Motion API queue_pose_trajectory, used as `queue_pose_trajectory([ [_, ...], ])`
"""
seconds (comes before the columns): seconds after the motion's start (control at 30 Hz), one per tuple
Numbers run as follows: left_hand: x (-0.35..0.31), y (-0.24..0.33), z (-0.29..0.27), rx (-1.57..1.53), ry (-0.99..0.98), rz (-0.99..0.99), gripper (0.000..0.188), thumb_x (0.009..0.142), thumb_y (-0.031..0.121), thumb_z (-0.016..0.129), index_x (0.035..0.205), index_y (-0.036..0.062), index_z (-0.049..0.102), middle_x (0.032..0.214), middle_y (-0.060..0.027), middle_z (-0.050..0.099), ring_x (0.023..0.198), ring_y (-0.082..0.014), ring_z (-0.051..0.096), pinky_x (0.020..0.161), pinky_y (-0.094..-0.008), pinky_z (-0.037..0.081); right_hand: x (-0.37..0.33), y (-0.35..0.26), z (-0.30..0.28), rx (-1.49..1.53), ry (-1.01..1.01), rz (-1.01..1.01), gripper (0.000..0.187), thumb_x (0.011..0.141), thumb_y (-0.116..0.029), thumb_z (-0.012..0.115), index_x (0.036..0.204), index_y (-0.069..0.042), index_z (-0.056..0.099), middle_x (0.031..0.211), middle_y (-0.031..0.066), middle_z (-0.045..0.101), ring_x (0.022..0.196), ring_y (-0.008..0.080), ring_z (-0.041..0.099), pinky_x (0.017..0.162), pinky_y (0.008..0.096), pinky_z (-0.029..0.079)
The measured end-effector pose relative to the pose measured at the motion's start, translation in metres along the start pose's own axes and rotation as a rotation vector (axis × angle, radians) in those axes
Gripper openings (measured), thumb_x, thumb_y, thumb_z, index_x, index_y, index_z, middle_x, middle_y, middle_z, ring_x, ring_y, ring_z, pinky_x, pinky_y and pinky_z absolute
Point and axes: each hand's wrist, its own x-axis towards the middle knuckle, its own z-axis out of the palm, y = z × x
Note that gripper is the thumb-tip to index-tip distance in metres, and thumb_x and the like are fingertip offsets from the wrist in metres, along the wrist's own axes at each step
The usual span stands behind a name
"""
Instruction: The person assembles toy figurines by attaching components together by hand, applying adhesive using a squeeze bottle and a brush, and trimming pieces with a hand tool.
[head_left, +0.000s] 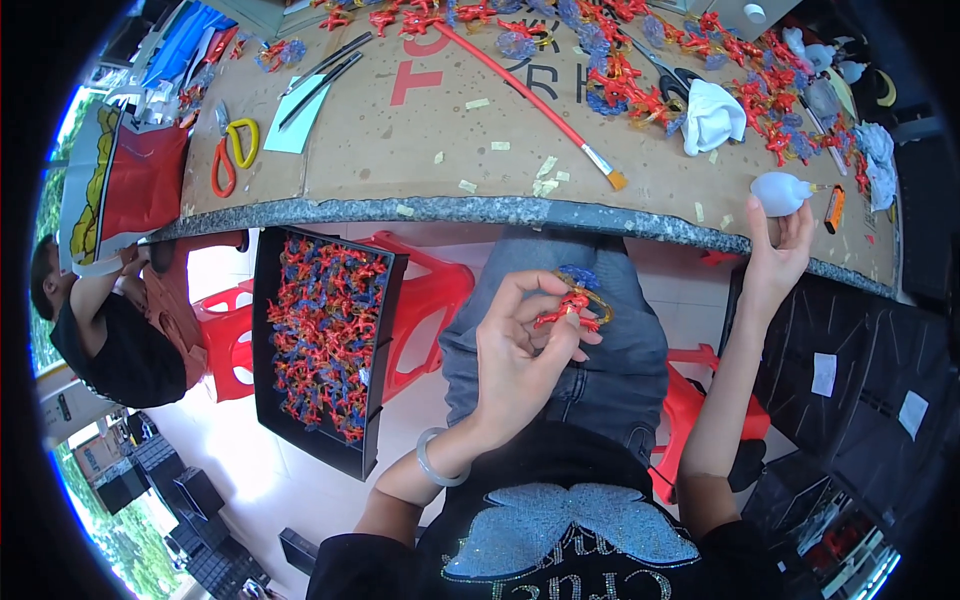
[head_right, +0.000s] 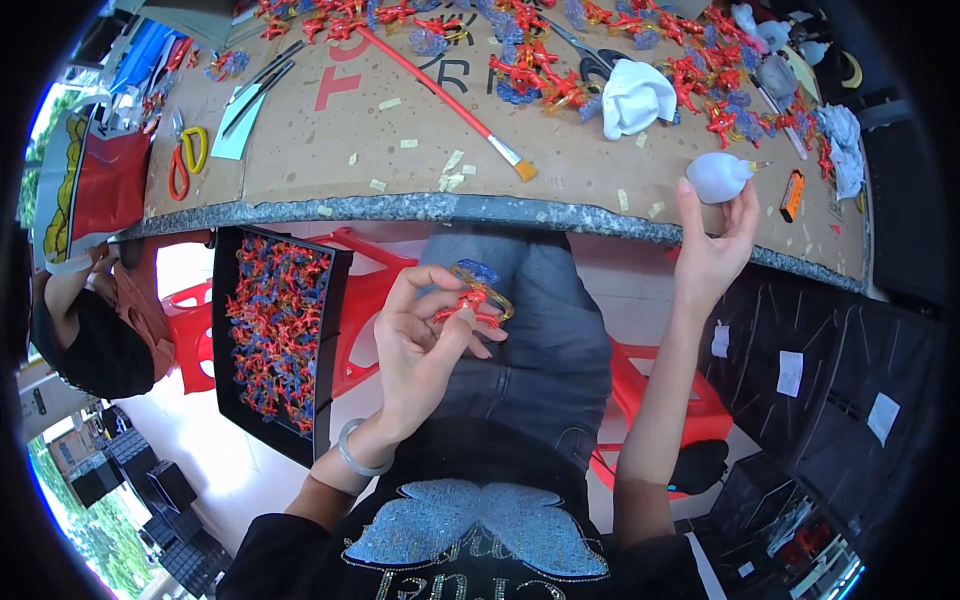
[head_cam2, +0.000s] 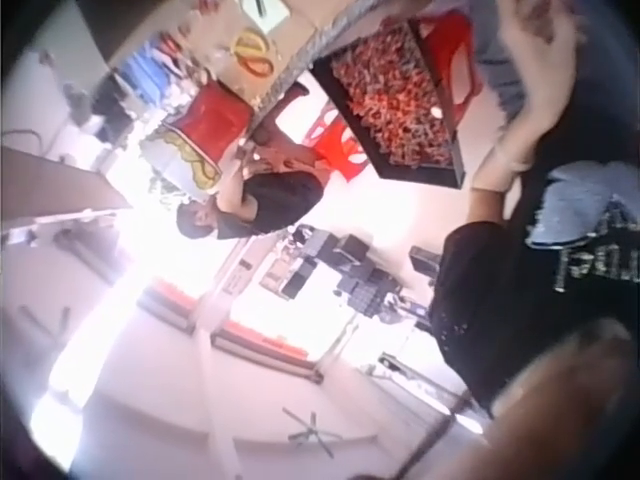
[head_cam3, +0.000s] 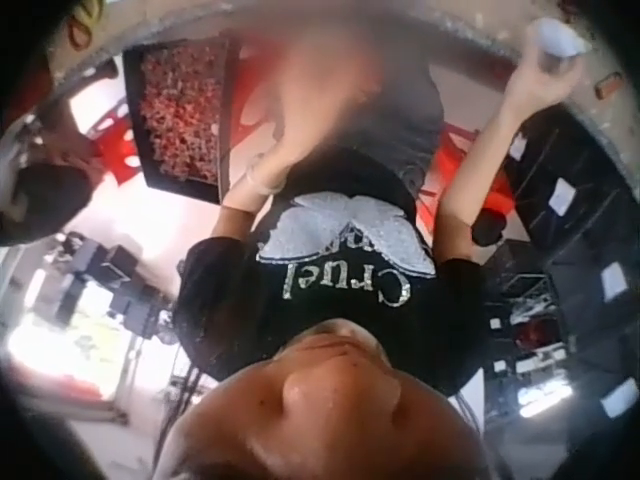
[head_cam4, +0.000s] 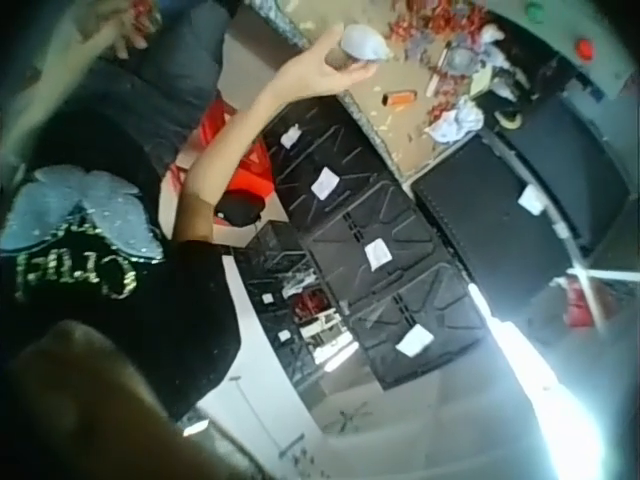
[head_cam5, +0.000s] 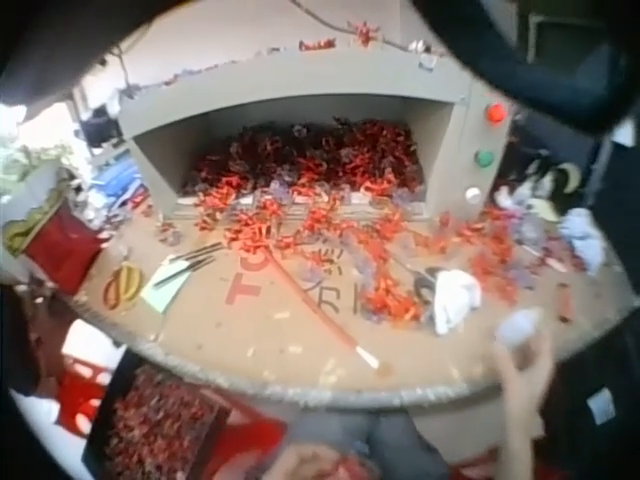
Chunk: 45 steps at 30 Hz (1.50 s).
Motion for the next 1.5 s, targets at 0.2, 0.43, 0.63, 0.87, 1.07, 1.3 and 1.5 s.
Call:
queue_pose_trajectory([
  [0.2, 0.000, -0.004, -0.002, 0.147, 0.065, 0.199, 0.027, 0.085, -0.009, 0.055, 0.110, -0.0036, 0.046, 0.094, -0.0152, 0.066, 0.082, -0.0177, 0.069, 0.066, -0.0253, 0.056, -0.004, -0.009, -0.004, 0.168, -0.066, 0.052, 0.049, 0.084, -0.012, 0.070, 0.123, 0.008, 0.049, 0.108, 0.0143, 0.061, 0.099, 0.0196, 0.059, 0.091, 0.0314, 0.045],
  [0.43, 0.006, -0.011, 0.000, 0.298, 0.145, 0.409, 0.025, 0.081, -0.011, 0.059, 0.104, -0.0063, 0.050, 0.092, -0.0158, 0.066, 0.083, -0.0204, 0.070, 0.072, -0.0276, 0.057, -0.069, -0.071, -0.031, 0.675, -0.673, 0.397, 0.051, 0.081, -0.023, 0.072, 0.116, 0.005, 0.047, 0.093, 0.0242, 0.065, 0.067, 0.0170, 0.062, 0.060, 0.0249, 0.050],
  [0.63, 0.009, -0.012, 0.002, 0.382, 0.108, 0.461, 0.026, 0.080, -0.011, 0.061, 0.103, -0.0069, 0.051, 0.092, -0.0153, 0.065, 0.083, -0.0211, 0.070, 0.073, -0.0277, 0.057, -0.092, -0.083, -0.030, 0.613, -0.676, 0.532, 0.052, 0.071, -0.029, 0.078, 0.098, 0.002, 0.046, 0.078, 0.0175, 0.065, 0.049, 0.0114, 0.057, 0.044, 0.0189, 0.043],
  [0.87, 0.006, -0.009, 0.002, 0.348, 0.119, 0.437, 0.026, 0.080, -0.011, 0.061, 0.103, -0.0068, 0.051, 0.093, -0.0149, 0.065, 0.082, -0.0210, 0.070, 0.073, -0.0276, 0.057, -0.084, -0.086, -0.033, 0.551, -0.668, 0.528, 0.044, 0.067, -0.020, 0.078, 0.097, 0.005, 0.057, 0.085, 0.0132, 0.066, 0.072, 0.0177, 0.067, 0.067, 0.0249, 0.052],
  [1.07, 0.004, -0.011, -0.001, 0.434, 0.113, 0.506, 0.025, 0.079, -0.009, 0.063, 0.101, -0.0050, 0.053, 0.092, -0.0138, 0.065, 0.082, -0.0206, 0.070, 0.071, -0.0269, 0.056, -0.086, -0.098, -0.025, 0.435, -0.497, 0.390, 0.042, 0.063, -0.020, 0.079, 0.092, 0.006, 0.064, 0.085, 0.0128, 0.068, 0.076, 0.0155, 0.066, 0.070, 0.0253, 0.051],
  [1.3, 0.005, -0.011, 0.001, 0.547, 0.136, 0.569, 0.025, 0.076, -0.008, 0.067, 0.098, -0.0033, 0.055, 0.091, -0.0119, 0.066, 0.077, -0.0195, 0.071, 0.067, -0.0261, 0.055, -0.086, -0.111, -0.029, 0.246, -0.494, 0.211, 0.038, 0.064, -0.014, 0.078, 0.094, 0.006, 0.066, 0.082, 0.0118, 0.069, 0.074, 0.0142, 0.066, 0.067, 0.0238, 0.051],
  [1.5, 0.005, -0.012, 0.002, 0.545, 0.135, 0.586, 0.025, 0.076, -0.008, 0.067, 0.097, -0.0028, 0.055, 0.089, -0.0119, 0.066, 0.076, -0.0196, 0.070, 0.066, -0.0258, 0.054, -0.085, -0.110, -0.028, 0.222, -0.503, 0.130, 0.037, 0.064, -0.012, 0.079, 0.094, 0.006, 0.066, 0.081, 0.0111, 0.069, 0.073, 0.0134, 0.066, 0.066, 0.0224, 0.051],
])
